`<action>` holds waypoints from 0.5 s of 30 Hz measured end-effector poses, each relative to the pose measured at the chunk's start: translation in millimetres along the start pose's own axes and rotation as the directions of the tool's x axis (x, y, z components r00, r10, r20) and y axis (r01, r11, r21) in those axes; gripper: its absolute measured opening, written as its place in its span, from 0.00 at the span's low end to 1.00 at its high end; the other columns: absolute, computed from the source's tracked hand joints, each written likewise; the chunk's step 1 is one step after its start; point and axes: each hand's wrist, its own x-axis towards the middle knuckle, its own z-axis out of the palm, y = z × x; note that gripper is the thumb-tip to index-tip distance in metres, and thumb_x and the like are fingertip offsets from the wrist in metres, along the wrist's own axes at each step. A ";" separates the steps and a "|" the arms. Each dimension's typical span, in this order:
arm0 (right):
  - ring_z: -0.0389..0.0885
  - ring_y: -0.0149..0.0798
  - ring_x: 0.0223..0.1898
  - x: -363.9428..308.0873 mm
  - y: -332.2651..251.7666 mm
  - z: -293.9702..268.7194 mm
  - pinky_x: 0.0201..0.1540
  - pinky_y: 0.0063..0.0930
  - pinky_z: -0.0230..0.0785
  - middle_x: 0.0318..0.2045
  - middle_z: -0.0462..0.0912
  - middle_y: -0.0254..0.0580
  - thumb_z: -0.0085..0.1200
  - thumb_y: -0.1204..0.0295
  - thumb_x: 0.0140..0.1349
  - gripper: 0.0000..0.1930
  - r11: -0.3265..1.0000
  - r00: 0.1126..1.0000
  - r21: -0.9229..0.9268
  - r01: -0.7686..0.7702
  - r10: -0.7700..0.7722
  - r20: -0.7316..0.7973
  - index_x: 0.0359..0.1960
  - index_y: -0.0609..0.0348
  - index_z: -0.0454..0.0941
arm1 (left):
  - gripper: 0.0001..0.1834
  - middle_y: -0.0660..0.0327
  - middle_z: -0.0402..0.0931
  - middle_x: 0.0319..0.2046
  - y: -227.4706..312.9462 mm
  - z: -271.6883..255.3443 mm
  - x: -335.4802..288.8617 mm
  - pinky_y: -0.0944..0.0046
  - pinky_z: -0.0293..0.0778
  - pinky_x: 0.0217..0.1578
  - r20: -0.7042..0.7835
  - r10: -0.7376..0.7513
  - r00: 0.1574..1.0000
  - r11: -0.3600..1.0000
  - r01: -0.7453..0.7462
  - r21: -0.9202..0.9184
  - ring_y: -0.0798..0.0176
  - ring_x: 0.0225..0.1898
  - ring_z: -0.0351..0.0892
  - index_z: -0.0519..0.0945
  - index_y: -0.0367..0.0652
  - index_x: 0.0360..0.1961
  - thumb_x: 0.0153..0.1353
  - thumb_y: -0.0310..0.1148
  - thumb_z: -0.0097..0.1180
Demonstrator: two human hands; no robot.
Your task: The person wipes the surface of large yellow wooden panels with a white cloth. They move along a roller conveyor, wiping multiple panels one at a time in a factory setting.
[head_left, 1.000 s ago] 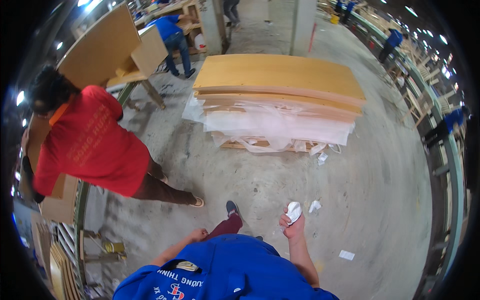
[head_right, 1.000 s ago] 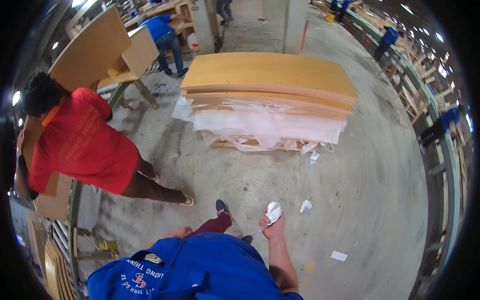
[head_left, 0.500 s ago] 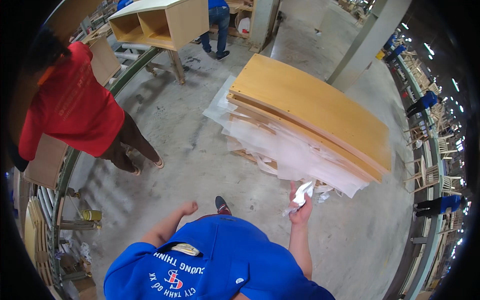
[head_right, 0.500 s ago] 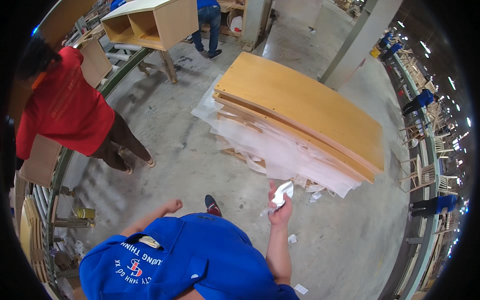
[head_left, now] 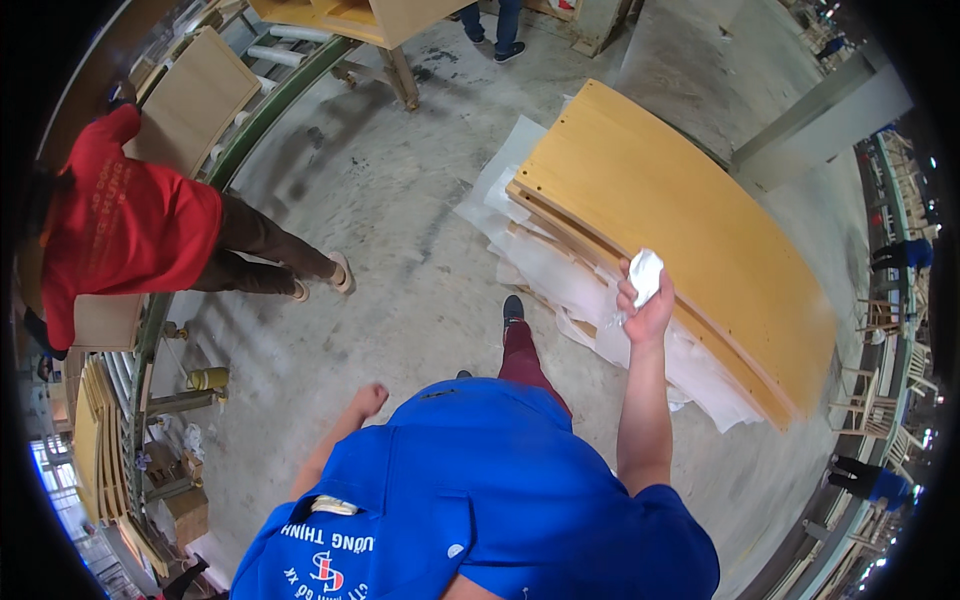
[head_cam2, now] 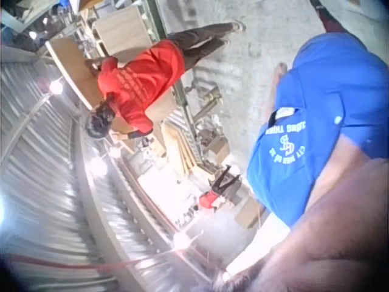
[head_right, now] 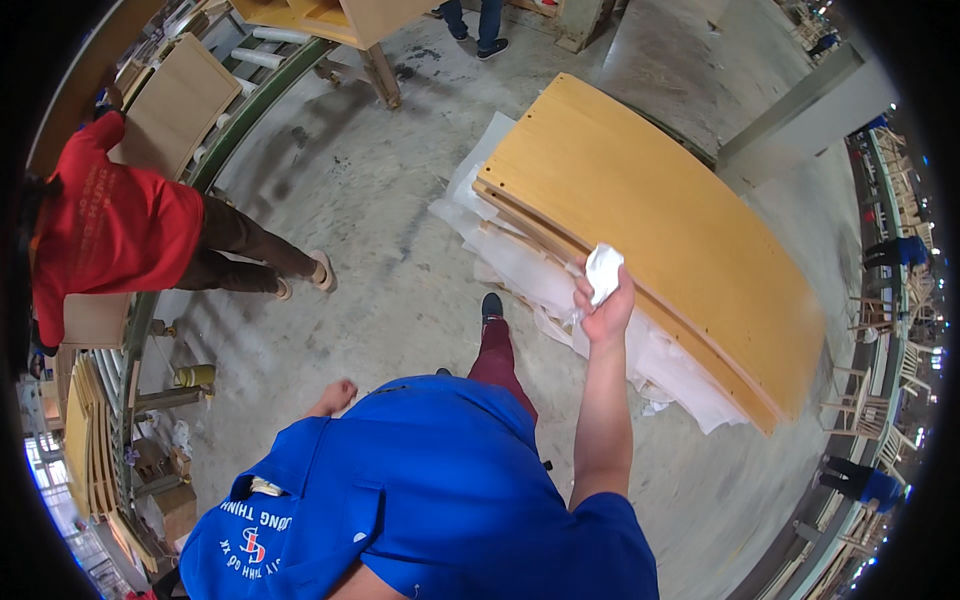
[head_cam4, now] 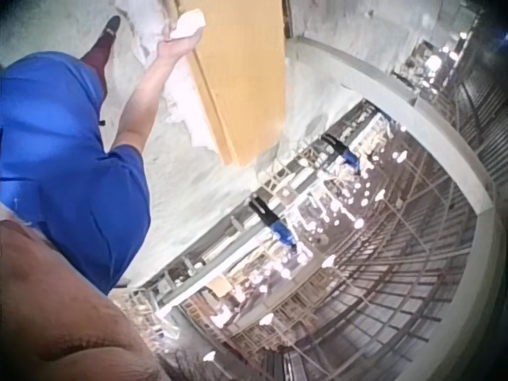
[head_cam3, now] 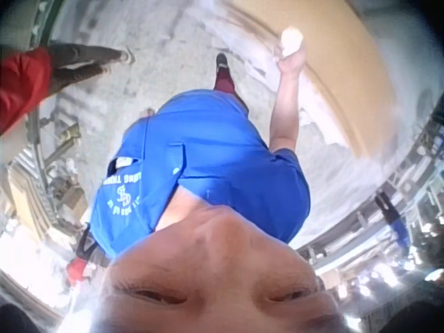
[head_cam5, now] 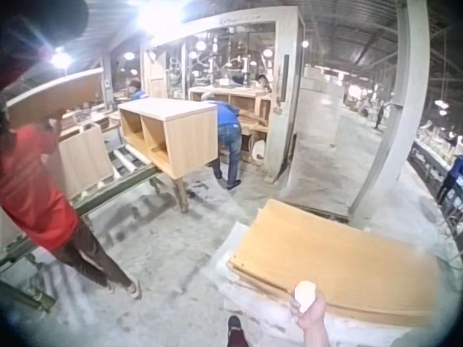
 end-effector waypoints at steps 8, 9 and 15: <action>0.69 0.28 0.16 235.8 -52.1 30.7 0.10 0.17 0.52 0.33 0.79 0.50 0.42 0.53 0.66 0.20 0.938 0.993 -0.344 0.053 -0.086 -0.080 0.50 0.55 0.66 | 0.15 0.52 0.80 0.27 30.8 -4.5 -27.9 0.57 0.75 0.34 -0.049 -0.330 0.943 0.935 0.319 -0.158 0.55 0.31 0.81 0.80 0.41 0.32 0.54 0.42 0.52; 0.69 0.28 0.16 260.8 -53.3 35.5 0.10 0.17 0.52 0.32 0.80 0.49 0.43 0.54 0.66 0.20 0.917 0.989 -0.394 0.063 -0.110 -0.098 0.50 0.55 0.66 | 0.14 0.54 0.80 0.27 40.5 -9.2 -18.4 0.59 0.75 0.34 -0.042 -0.362 0.931 0.898 0.337 -0.283 0.58 0.31 0.80 0.80 0.40 0.34 0.56 0.41 0.52; 0.73 0.28 0.17 387.9 -66.3 42.6 0.11 0.18 0.55 0.28 0.79 0.41 0.55 0.62 0.60 0.15 0.782 0.947 -0.604 0.153 -0.290 -0.136 0.44 0.57 0.71 | 0.13 0.59 0.79 0.28 124.7 -30.2 42.9 0.66 0.74 0.34 -0.161 -0.271 0.949 0.792 0.124 -0.598 0.66 0.31 0.78 0.77 0.37 0.39 0.62 0.36 0.49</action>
